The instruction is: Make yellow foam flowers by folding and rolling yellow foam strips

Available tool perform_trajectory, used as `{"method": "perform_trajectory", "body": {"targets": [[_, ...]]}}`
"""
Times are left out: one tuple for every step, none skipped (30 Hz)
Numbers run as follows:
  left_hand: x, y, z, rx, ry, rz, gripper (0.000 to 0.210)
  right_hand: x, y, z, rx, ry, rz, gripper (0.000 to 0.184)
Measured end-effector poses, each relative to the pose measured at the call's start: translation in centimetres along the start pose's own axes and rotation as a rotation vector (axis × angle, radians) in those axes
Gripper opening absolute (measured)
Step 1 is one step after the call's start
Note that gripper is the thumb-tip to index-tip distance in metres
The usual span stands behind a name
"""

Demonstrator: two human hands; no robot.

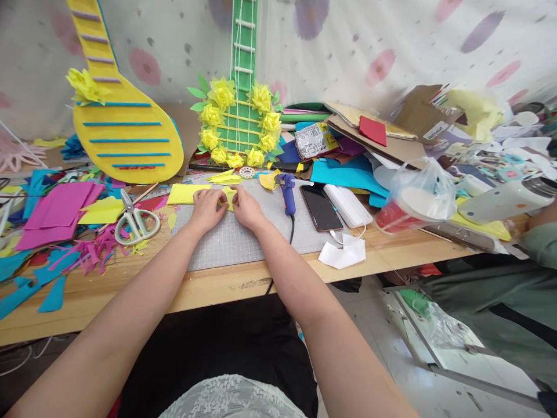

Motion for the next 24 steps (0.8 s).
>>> {"method": "perform_trajectory", "body": {"targets": [[0.02, -0.02, 0.0, 0.005, 0.0, 0.016, 0.006, 0.01, 0.08, -0.04, -0.006, 0.004, -0.004, 0.051], [0.05, 0.0, 0.0, 0.008, 0.0, 0.026, 0.005, 0.01, 0.14, -0.08, -0.013, 0.005, -0.008, 0.051], [0.09, 0.03, -0.01, 0.009, -0.002, 0.033, 0.006, 0.01, 0.18, -0.1, -0.019, 0.005, -0.01, 0.051], [0.14, 0.07, -0.02, 0.008, -0.004, 0.037, 0.006, 0.01, 0.2, -0.12, -0.023, 0.004, -0.011, 0.051], [0.19, 0.11, -0.02, 0.008, -0.005, 0.04, 0.007, 0.01, 0.19, -0.12, -0.023, 0.003, -0.012, 0.051], [0.24, 0.14, -0.03, 0.008, -0.005, 0.044, 0.007, 0.02, 0.16, -0.11, -0.021, 0.003, -0.014, 0.052], [0.27, 0.15, -0.04, 0.008, -0.006, 0.047, 0.007, 0.03, 0.13, -0.11, -0.018, 0.003, -0.015, 0.052], [0.29, 0.16, -0.04, 0.008, -0.006, 0.048, 0.008, 0.03, 0.12, -0.11, -0.016, 0.003, -0.016, 0.052], [0.3, 0.16, -0.04, 0.008, -0.006, 0.049, 0.008, 0.02, 0.12, -0.11, -0.014, 0.002, -0.016, 0.052], [0.3, 0.16, -0.04, 0.008, -0.007, 0.049, 0.009, 0.01, 0.14, -0.12, -0.013, 0.001, -0.017, 0.052], [0.29, 0.14, -0.04, 0.009, -0.007, 0.048, 0.01, 0.0, 0.17, -0.14, -0.012, 0.002, -0.018, 0.052], [0.26, 0.13, -0.04, 0.007, -0.007, 0.046, 0.01, -0.02, 0.19, -0.15, -0.012, 0.002, -0.018, 0.052], [0.24, 0.13, -0.04, 0.005, -0.008, 0.043, 0.011, -0.03, 0.22, -0.17, -0.011, 0.002, -0.019, 0.051], [0.21, 0.13, -0.06, 0.001, -0.009, 0.041, 0.012, -0.03, 0.24, -0.18, -0.01, 0.004, -0.019, 0.051], [0.2, 0.16, -0.08, -0.006, -0.009, 0.039, 0.012, -0.03, 0.26, -0.2, -0.011, 0.005, -0.02, 0.051], [0.19, 0.18, -0.12, -0.012, -0.01, 0.038, 0.012, -0.05, 0.27, -0.2, -0.01, 0.004, -0.02, 0.051], [0.19, 0.22, -0.16, -0.019, -0.011, 0.038, 0.012, -0.07, 0.27, -0.21, -0.011, 0.002, -0.02, 0.051], [0.19, 0.25, -0.22, -0.024, -0.013, 0.039, 0.012, -0.09, 0.27, -0.21, -0.011, 0.001, -0.019, 0.051], [0.19, 0.26, -0.28, -0.028, -0.016, 0.041, 0.012, -0.11, 0.26, -0.21, -0.011, 0.0, -0.018, 0.051], [0.19, 0.27, -0.35, -0.031, -0.018, 0.044, 0.013, -0.12, 0.24, -0.2, -0.01, -0.001, -0.017, 0.052], [0.17, 0.27, -0.41, -0.034, -0.02, 0.047, 0.013, -0.11, 0.21, -0.19, -0.009, 0.0, -0.016, 0.052], [0.15, 0.25, -0.47, -0.036, -0.021, 0.049, 0.014, -0.09, 0.19, -0.19, -0.008, 0.002, -0.017, 0.052], [0.12, 0.24, -0.52, -0.04, -0.022, 0.051, 0.014, -0.07, 0.16, -0.17, -0.005, 0.004, -0.018, 0.053], [0.1, 0.23, -0.57, -0.045, -0.023, 0.052, 0.014, -0.05, 0.13, -0.17, -0.001, 0.006, -0.02, 0.053]]}}
Point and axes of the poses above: each hand's wrist, its own z-axis towards the middle knuckle, its own x-axis out of the palm, y = z × x, the point moved 8 cm from there along z, towards the middle knuckle, and after that the axes turned 10 degrees about x, right-handed, at the moved point
